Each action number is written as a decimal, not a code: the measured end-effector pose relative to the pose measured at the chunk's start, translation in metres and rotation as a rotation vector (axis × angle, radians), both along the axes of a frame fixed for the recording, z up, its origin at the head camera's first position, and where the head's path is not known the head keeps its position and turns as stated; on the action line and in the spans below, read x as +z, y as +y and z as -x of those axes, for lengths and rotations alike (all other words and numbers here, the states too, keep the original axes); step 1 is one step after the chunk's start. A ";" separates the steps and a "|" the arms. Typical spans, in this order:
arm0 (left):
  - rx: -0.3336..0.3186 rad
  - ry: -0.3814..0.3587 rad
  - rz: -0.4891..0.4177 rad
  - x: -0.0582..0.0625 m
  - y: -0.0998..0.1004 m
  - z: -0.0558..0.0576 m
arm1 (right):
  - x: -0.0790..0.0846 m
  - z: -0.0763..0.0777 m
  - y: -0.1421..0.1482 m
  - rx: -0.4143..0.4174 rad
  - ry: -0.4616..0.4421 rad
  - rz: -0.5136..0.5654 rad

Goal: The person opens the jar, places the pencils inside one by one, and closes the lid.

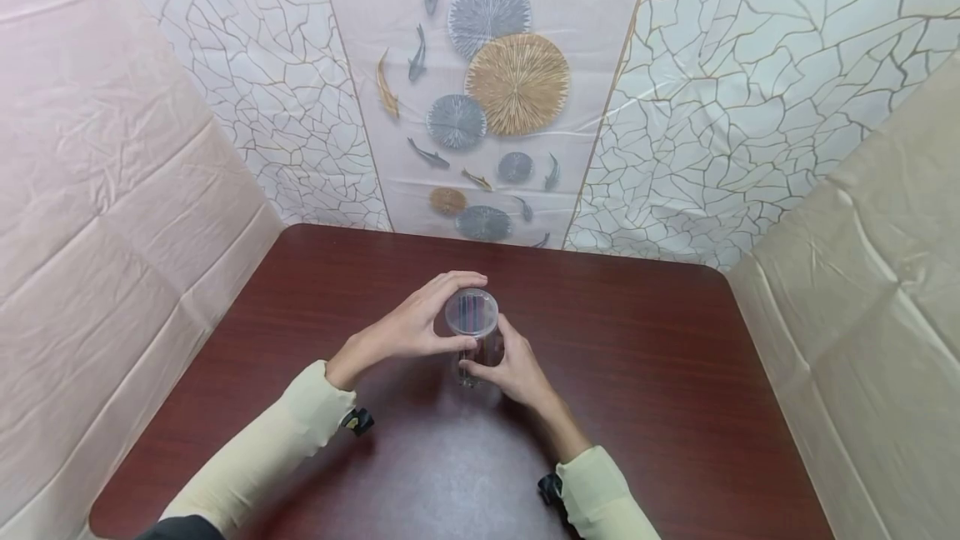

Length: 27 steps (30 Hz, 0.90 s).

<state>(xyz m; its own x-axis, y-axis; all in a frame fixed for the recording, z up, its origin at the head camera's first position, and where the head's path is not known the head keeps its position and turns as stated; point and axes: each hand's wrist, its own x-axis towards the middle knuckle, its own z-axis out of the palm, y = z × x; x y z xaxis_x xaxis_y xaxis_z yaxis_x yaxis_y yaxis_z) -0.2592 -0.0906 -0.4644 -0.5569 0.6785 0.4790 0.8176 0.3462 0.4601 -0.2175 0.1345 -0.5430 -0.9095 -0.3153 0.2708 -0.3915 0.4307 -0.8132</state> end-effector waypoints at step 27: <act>-0.037 -0.091 -0.032 0.005 -0.003 0.001 | 0.000 0.001 0.000 0.019 -0.002 0.023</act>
<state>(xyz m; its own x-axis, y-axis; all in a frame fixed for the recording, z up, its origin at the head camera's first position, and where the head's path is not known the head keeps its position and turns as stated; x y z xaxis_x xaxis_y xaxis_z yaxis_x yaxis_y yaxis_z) -0.2603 -0.0939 -0.4597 -0.5740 0.6847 0.4492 0.7838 0.3004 0.5435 -0.2181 0.1341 -0.5429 -0.9038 -0.3267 0.2765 -0.3981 0.4043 -0.8234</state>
